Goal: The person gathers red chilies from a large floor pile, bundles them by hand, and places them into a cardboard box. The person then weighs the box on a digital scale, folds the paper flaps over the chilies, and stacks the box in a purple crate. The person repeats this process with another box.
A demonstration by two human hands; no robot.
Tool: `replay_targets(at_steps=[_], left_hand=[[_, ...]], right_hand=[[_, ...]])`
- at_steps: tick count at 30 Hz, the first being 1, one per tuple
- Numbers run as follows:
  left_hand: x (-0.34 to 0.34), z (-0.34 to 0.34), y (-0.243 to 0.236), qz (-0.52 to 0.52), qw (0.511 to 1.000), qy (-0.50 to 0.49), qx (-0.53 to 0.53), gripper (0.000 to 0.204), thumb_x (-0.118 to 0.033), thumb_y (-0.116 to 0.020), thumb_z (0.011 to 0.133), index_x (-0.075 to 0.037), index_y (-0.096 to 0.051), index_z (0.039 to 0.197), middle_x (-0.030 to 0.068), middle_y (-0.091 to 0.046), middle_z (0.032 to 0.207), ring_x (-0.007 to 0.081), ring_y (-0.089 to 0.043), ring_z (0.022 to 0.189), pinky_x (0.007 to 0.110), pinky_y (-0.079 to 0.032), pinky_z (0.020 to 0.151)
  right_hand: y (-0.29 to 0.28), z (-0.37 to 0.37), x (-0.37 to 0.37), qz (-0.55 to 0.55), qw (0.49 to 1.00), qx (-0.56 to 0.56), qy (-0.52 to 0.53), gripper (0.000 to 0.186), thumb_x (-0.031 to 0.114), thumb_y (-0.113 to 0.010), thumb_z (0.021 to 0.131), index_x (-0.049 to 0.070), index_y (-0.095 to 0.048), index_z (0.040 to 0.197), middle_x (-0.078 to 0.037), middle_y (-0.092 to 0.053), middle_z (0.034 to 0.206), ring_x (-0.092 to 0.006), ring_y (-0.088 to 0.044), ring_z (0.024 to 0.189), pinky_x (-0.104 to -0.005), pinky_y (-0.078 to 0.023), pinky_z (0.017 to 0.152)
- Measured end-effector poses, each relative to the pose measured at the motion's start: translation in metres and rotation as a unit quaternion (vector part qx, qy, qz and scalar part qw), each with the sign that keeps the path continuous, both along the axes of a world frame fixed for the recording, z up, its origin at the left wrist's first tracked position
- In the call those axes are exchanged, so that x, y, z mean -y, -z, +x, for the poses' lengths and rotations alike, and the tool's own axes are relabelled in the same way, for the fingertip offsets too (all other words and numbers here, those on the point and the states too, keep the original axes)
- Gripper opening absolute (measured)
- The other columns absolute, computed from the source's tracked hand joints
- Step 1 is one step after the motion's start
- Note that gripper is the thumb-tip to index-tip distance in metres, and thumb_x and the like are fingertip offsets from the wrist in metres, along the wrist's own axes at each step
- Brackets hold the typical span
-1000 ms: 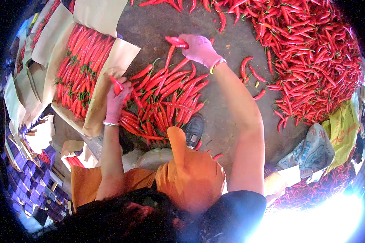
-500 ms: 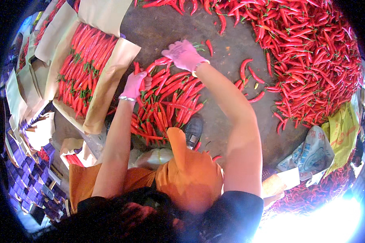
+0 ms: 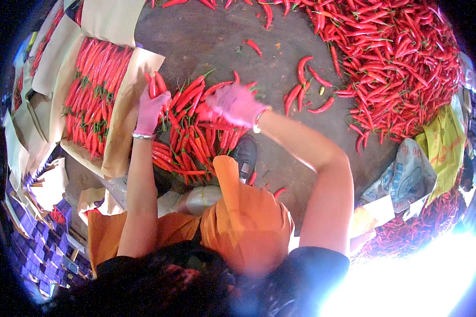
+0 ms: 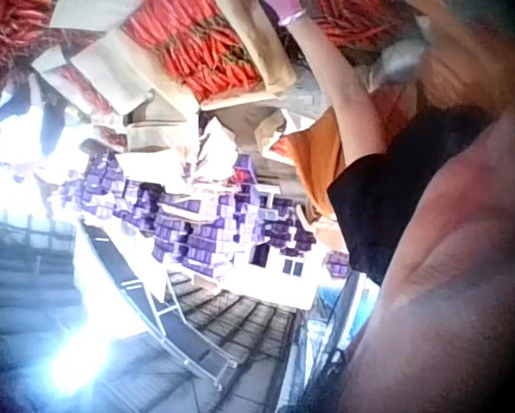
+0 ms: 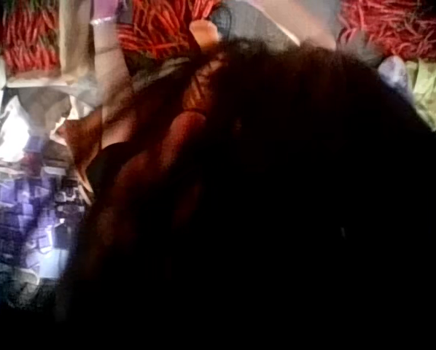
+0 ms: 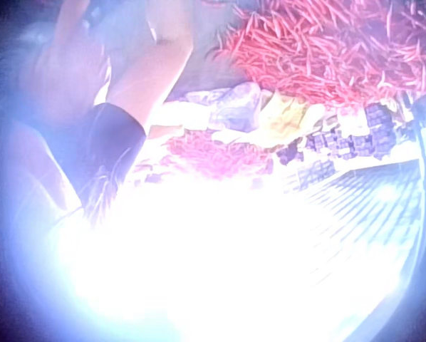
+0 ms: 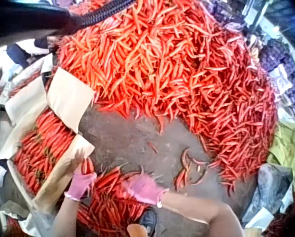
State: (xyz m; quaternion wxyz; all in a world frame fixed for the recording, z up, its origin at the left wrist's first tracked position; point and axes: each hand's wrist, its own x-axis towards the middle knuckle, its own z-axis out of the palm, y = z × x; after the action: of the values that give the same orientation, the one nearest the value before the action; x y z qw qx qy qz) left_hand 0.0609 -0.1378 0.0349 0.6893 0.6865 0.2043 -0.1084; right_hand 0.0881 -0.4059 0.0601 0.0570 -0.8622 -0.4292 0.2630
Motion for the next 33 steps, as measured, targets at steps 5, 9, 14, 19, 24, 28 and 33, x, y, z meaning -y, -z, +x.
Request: replay_targets(at_steps=[5, 9, 14, 19, 24, 28, 33], left_hand=[[0.027, -0.028, -0.022, 0.009, 0.997, 0.076, 0.012, 0.023, 0.003, -0.067, 0.083, -0.004, -0.060, 0.104, -0.0030, -0.060, 0.086, 0.0068, -0.057, 0.072, 0.023, -0.049, 0.068], [0.078, -0.101, 0.019, -0.076, 0.984, 0.154, -0.058, 0.041, -0.003, -0.075, 0.075, -0.005, -0.058, 0.112, -0.0018, -0.059, 0.094, 0.0080, -0.057, 0.081, 0.026, -0.050, 0.070], [0.055, -0.147, 0.053, 0.407, 0.821, 0.398, 0.040, 0.056, -0.026, -0.066, 0.075, -0.004, -0.053, 0.124, 0.0232, -0.064, 0.113, 0.0402, -0.062, 0.104, 0.049, -0.050, 0.089], [0.016, -0.126, 0.023, 0.432, 0.808, 0.401, -0.019, 0.054, -0.023, -0.069, 0.075, -0.003, -0.055, 0.123, 0.0201, -0.066, 0.108, 0.0363, -0.065, 0.100, 0.044, -0.051, 0.087], [0.005, -0.106, 0.007, 0.142, 0.944, 0.280, -0.099, 0.048, -0.013, -0.070, 0.076, -0.003, -0.059, 0.121, 0.0108, -0.069, 0.097, 0.0218, -0.066, 0.089, 0.036, -0.052, 0.082], [0.112, -0.105, 0.008, 0.279, 0.915, 0.292, 0.017, 0.048, -0.024, -0.073, 0.077, -0.006, -0.059, 0.119, 0.0141, -0.070, 0.100, 0.0308, -0.068, 0.091, 0.043, -0.053, 0.082], [0.131, -0.090, 0.051, 0.438, 0.840, 0.320, -0.030, 0.052, -0.033, -0.073, 0.073, -0.005, -0.059, 0.114, 0.0203, -0.068, 0.105, 0.0363, -0.065, 0.102, 0.046, -0.051, 0.089]], right_hand=[[0.066, -0.029, 0.003, 0.068, 0.991, 0.116, 0.014, 0.011, 0.018, -0.055, 0.089, 0.014, -0.062, 0.098, -0.007, -0.063, 0.088, -0.0286, -0.065, 0.086, -0.0444, -0.051, 0.070], [0.023, -0.005, 0.038, -0.019, 0.989, -0.003, 0.149, 0.034, 0.014, -0.061, 0.085, 0.012, -0.060, 0.119, -0.010, -0.067, 0.107, -0.0300, -0.065, 0.105, -0.0453, -0.053, 0.083], [-0.003, -0.028, 0.041, 0.049, 0.957, 0.007, 0.285, 0.039, 0.011, -0.061, 0.082, 0.009, -0.058, 0.121, -0.014, -0.066, 0.113, -0.0332, -0.063, 0.110, -0.0456, -0.053, 0.087], [0.058, -0.086, -0.035, -0.009, 0.978, 0.145, 0.150, 0.017, 0.014, -0.061, 0.085, 0.011, -0.062, 0.101, -0.008, -0.068, 0.096, -0.0273, -0.068, 0.093, -0.0423, -0.054, 0.072], [-0.004, -0.049, -0.003, -0.046, 0.959, -0.055, 0.275, 0.035, 0.011, -0.061, 0.080, 0.009, -0.060, 0.115, -0.014, -0.070, 0.105, -0.0282, -0.068, 0.101, -0.0447, -0.053, 0.081], [-0.017, -0.073, 0.081, 0.129, 0.903, -0.029, 0.408, 0.052, 0.017, -0.064, 0.074, 0.007, -0.056, 0.125, -0.021, -0.068, 0.105, -0.0384, -0.064, 0.101, -0.0461, -0.051, 0.086], [-0.002, -0.144, 0.147, 0.110, 0.821, -0.096, 0.552, 0.050, 0.019, -0.065, 0.073, 0.008, -0.058, 0.121, -0.020, -0.068, 0.104, -0.0379, -0.064, 0.102, -0.0470, -0.049, 0.087]])
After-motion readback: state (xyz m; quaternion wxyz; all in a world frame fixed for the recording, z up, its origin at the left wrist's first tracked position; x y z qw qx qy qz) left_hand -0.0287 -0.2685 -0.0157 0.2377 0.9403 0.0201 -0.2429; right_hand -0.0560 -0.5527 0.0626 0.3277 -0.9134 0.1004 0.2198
